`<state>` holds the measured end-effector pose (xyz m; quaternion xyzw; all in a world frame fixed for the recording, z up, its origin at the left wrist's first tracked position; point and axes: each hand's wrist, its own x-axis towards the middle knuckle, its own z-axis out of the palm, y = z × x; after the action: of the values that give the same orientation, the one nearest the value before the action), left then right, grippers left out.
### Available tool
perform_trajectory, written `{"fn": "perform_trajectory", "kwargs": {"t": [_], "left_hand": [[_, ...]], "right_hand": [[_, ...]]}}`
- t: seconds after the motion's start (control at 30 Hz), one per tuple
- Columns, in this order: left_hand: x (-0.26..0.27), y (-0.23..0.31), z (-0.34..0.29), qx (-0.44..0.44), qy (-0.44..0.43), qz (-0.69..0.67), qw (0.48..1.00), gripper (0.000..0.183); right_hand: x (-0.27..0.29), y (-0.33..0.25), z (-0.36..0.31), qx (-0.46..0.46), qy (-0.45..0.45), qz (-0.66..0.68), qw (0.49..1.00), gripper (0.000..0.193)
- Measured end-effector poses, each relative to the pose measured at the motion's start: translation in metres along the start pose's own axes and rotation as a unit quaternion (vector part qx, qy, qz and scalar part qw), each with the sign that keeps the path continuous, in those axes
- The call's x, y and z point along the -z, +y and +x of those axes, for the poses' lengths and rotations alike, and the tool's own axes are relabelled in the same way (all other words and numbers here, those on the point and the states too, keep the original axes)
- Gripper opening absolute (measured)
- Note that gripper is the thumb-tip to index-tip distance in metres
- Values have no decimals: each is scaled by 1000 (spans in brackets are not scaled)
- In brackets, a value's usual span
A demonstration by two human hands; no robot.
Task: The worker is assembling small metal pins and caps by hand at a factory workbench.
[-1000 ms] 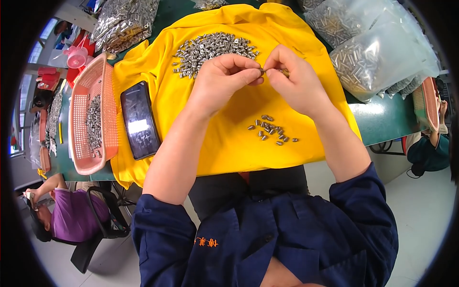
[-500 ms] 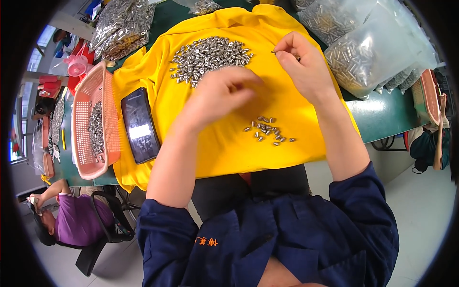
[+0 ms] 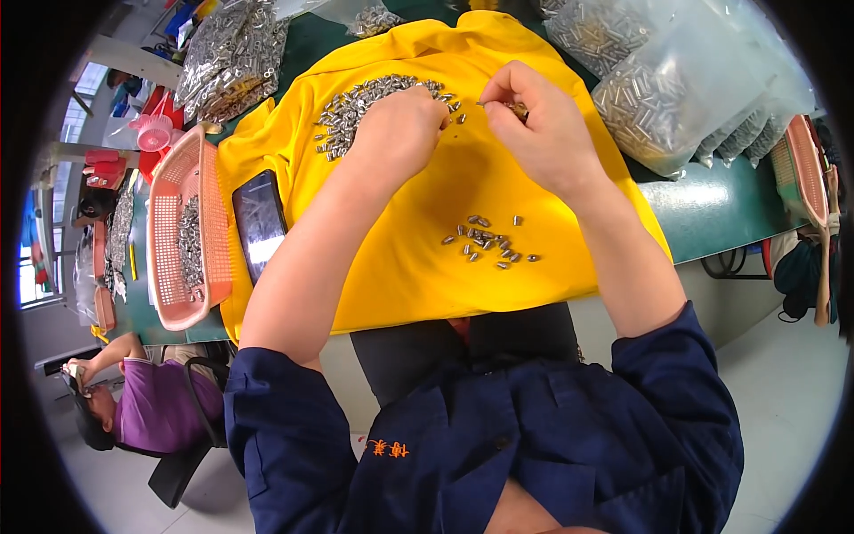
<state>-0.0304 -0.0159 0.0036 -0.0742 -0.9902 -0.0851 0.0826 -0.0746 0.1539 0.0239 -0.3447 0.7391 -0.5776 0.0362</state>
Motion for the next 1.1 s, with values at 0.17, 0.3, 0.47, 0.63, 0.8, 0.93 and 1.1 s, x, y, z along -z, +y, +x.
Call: {"fn": "perform_trajectory", "kwargs": {"t": [0.17,0.3,0.47,0.63,0.8,0.93,1.1], "left_hand": [[0,-2,-2,4,20,-6,1000,8],[24,13,-5,128,47,-214,967,6],[12,13,-29,168,28,-676,717,13],[7,11,-33,178,46,-728,661,15],[7,14,-33,162,45,-695,699,15],[6,15,-33,152,39,-694,703,14],[6,16,-33,155,43,-679,716,14]], "right_hand": [[0,-1,0,10,-7,-15,1000,9],[1,2,0,-5,-13,20,1000,9],[-5,5,-1,-12,-32,79,996,9],[-4,1,-2,-37,-134,20,990,5],[-6,0,-2,-39,-126,14,991,5],[-8,2,-3,10,-104,10,994,10],[-9,4,-4,25,-104,-41,993,11]]}}
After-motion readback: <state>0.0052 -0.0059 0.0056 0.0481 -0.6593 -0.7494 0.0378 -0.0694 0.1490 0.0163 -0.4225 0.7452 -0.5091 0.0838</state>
